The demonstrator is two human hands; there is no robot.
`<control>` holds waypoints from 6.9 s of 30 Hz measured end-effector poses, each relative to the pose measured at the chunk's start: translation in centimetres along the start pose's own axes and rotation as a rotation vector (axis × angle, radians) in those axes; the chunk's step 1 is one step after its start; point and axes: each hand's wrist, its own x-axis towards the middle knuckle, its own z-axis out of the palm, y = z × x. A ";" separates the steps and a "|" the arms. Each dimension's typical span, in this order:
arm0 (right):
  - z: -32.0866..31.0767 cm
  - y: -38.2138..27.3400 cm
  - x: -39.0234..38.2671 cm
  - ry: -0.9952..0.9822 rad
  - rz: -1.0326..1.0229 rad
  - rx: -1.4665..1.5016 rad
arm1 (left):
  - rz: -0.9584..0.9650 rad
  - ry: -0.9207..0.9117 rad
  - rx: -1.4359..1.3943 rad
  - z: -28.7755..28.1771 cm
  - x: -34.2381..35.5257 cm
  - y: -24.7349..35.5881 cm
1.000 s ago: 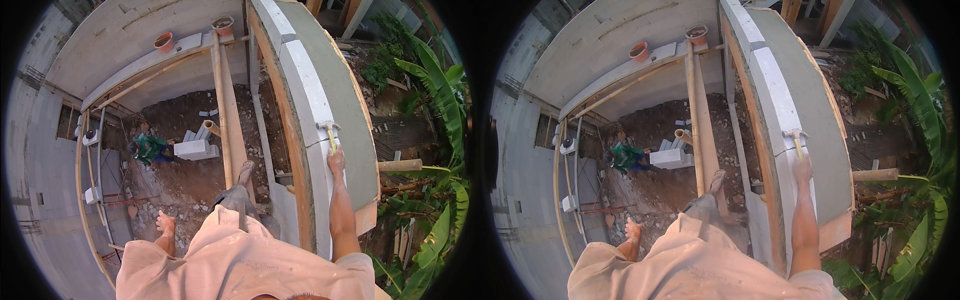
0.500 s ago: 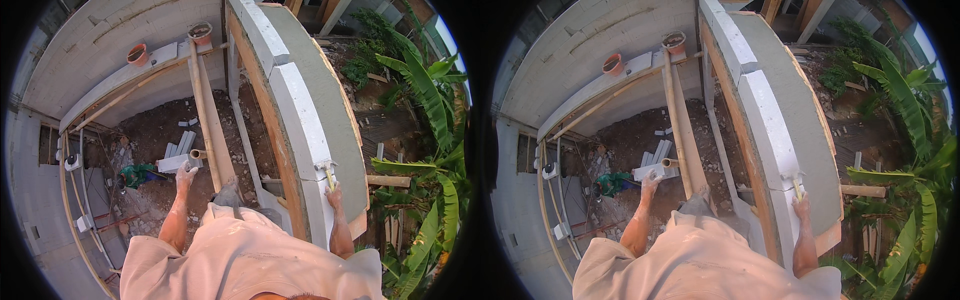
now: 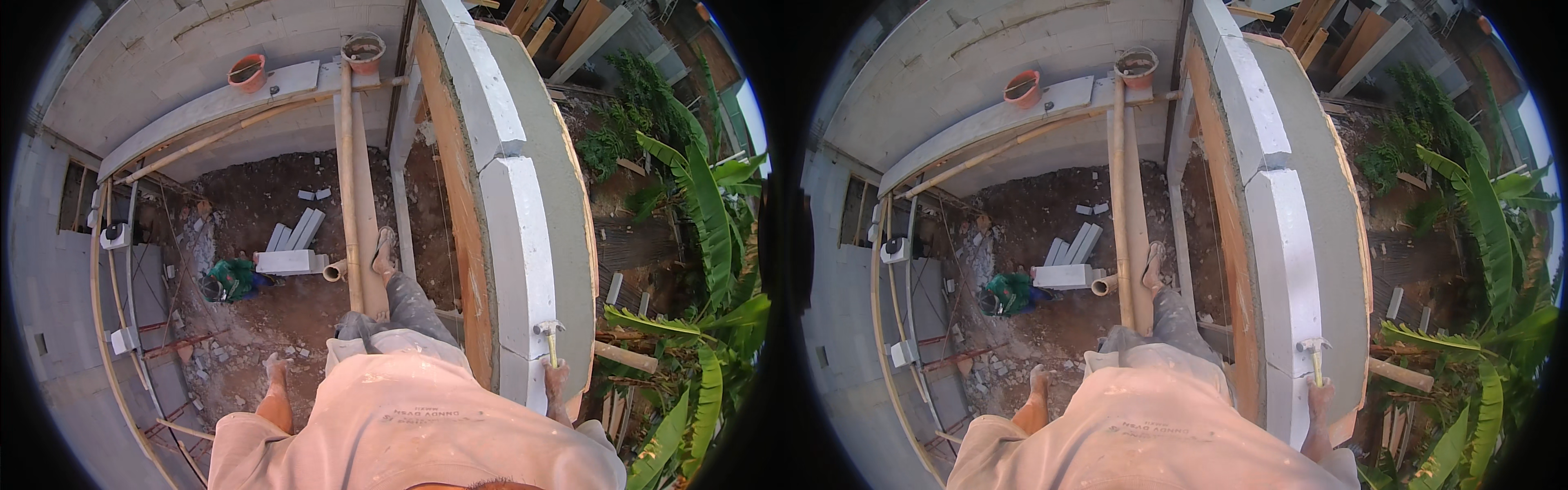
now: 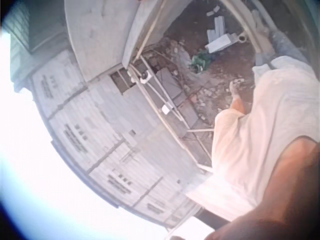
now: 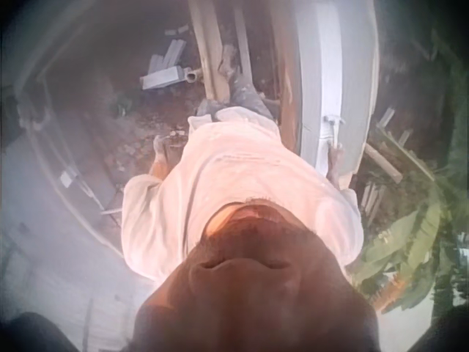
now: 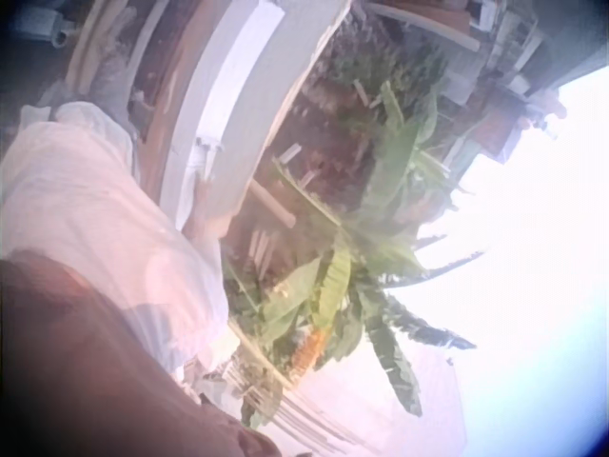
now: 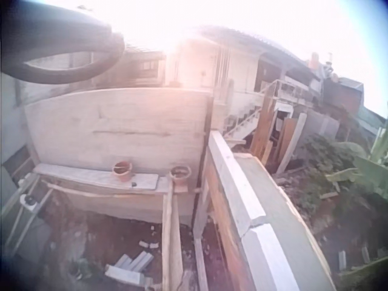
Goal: The person installs white rectangular tiles onto a curved wall using a hammer and trowel. They apply mortar to the tiles, position them along the wall, and tap them into place. The person also scrapes excess mortar from the joints.
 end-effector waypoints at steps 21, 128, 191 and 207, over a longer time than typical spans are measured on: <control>5.9 -74.1 38.4 0.128 -0.569 0.096 | 0.561 0.295 0.317 -10.1 9.2 45.9; 11.4 -132.1 66.8 0.322 -0.512 -0.288 | 0.056 -0.018 0.076 4.8 61.1 109.6; 17.2 -146.9 65.8 0.379 -0.491 0.145 | 0.952 -0.782 0.348 53.9 61.3 170.7; 10.1 -150.9 67.5 0.446 -0.437 0.227 | 0.955 -0.660 0.010 56.5 53.9 175.2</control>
